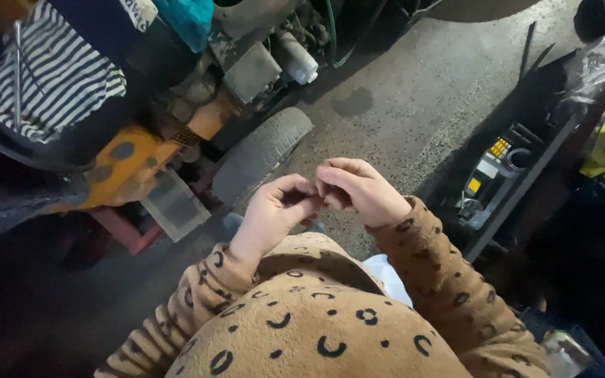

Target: The person cleans various tools and a blue storage case using several cloths, first handling a small metal component and then wiping down the case and other items in a workspace.

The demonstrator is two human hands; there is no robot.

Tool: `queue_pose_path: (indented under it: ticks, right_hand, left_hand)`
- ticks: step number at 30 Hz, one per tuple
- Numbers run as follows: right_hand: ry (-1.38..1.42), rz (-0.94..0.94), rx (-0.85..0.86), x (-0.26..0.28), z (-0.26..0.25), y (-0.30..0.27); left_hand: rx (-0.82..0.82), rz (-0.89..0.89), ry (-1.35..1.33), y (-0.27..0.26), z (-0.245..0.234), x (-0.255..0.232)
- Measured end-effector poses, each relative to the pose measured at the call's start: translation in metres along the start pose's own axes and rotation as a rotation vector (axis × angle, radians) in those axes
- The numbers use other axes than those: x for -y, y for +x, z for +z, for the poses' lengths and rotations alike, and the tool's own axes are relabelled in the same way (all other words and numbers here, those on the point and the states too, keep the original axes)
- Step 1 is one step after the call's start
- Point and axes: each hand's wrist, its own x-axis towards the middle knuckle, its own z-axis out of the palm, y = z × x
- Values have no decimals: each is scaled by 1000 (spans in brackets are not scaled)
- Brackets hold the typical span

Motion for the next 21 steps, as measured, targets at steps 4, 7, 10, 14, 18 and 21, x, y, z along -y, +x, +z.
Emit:
queue_pose_path:
  ticks: [4,7,10,14,18,21]
  right_hand:
    - [62,1,-170,-12,11,1]
    - [184,-17,-238,-19,16,2]
    - [251,-23,-281,-26,17,0]
    - [166,-25,-392,-23,27,-7]
    - [-50,-105,-488,-10,32,-17]
    - [-38,-60,-476,-25,22,-6]
  left_hand:
    - [4,42,140,-10,5,-21]
    - [23,77,188,-10,5,-23]
    - [16,72,182,-12,6,-18]
    - [16,69,186,-11,5,-12]
    - [49,83,198,-23,10,-33]
    - [58,89,221,-17,9,-23]
